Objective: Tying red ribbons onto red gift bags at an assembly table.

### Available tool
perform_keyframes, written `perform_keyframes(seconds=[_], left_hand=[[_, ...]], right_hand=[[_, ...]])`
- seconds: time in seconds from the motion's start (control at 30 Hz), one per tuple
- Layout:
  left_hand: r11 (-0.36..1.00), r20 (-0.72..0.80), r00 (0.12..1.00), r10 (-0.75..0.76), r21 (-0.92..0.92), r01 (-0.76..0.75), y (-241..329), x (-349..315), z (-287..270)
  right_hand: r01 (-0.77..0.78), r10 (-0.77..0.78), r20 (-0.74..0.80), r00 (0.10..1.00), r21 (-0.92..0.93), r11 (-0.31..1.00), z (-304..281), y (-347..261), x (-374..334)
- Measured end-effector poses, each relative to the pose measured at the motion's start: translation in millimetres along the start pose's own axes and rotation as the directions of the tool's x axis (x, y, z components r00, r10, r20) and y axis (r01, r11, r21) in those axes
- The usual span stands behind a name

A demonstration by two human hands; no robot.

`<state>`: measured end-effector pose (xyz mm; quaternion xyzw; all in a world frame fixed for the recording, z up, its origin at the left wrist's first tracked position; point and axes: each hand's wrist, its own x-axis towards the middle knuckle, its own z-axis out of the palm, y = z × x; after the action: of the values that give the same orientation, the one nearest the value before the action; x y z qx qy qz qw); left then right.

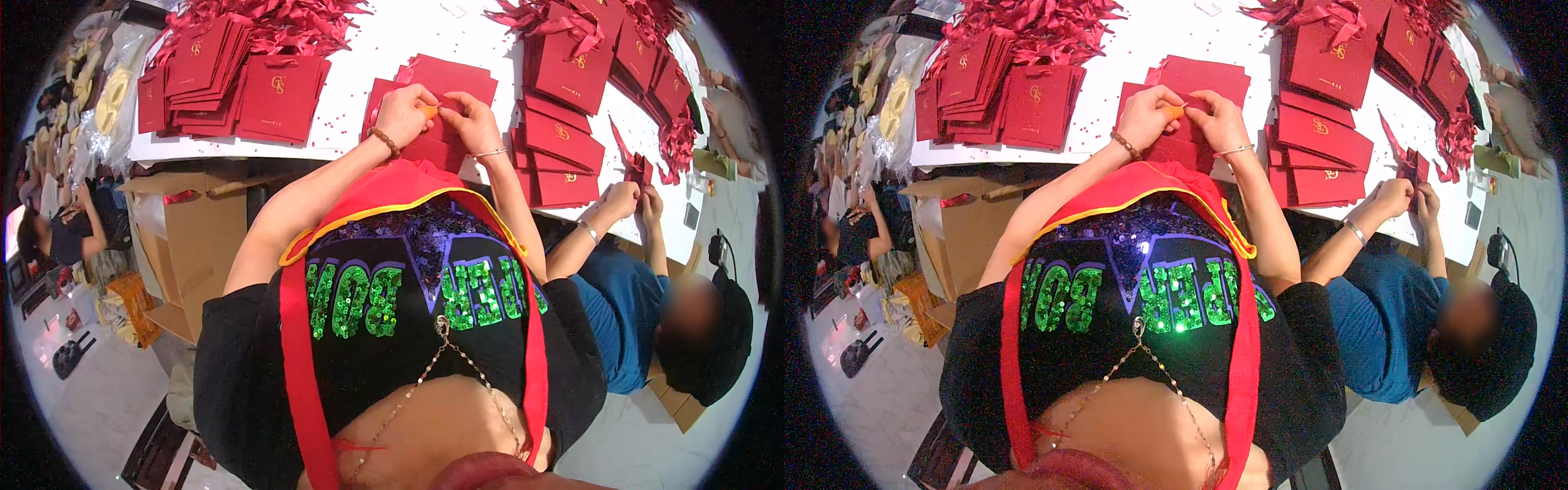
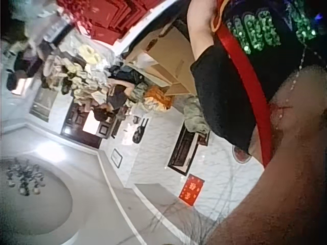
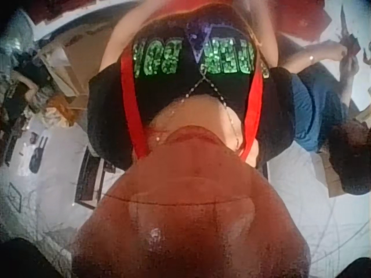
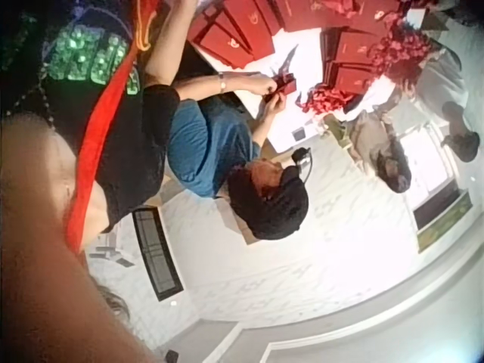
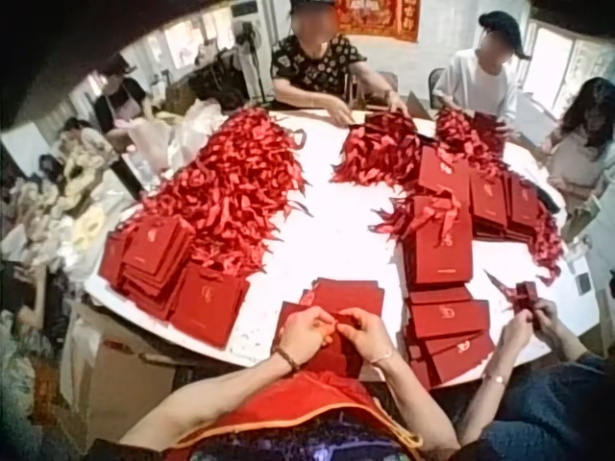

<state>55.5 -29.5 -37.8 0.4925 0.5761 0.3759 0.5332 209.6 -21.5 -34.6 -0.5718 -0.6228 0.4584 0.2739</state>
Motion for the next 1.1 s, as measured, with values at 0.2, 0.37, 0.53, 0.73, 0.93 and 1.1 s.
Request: perform_keyframes(seconds=[0.2, 0.37, 0.53, 0.73, 0.93, 1.1], left_hand=[[0.998, -0.012, 1.000, -0.005, 0.062, 0.006, 4.1, 2.3, -4.4], [0.997, 0.007, 0.998, -0.064, 0.045, 0.064, 10.9, 0.3, -4.8], [0.993, 0.121, 0.989, -0.087, 0.095, 0.076, 15.0, 2.5, -11.3], [0.974, 0.110, 0.970, -0.215, -0.053, 0.222, 13.5, 1.5, -8.4], [0.951, 0.130, 0.955, -0.267, -0.123, 0.283, 20.3, 7.2, -14.8], [0.945, 0.245, 0.965, -0.090, -0.284, 0.160, 13.5, 8.3, -12.6]], right_hand=[[-0.044, 0.044, 0.032, 0.999, 0.003, 0.999, -1.5, -4.2, -0.3], [-0.033, 0.026, 0.064, 0.998, 0.105, 0.994, 1.1, 9.9, 0.9], [0.069, -0.071, 0.043, 0.997, 0.046, 0.997, 4.2, 8.3, -2.9], [0.188, -0.192, -0.071, 0.979, -0.064, 0.980, 8.6, -10.1, -14.9], [0.196, -0.211, -0.131, 0.969, -0.114, 0.974, 12.4, -9.9, -11.0], [0.349, -0.364, -0.156, 0.918, -0.113, 0.930, 12.0, -3.4, -10.8]])
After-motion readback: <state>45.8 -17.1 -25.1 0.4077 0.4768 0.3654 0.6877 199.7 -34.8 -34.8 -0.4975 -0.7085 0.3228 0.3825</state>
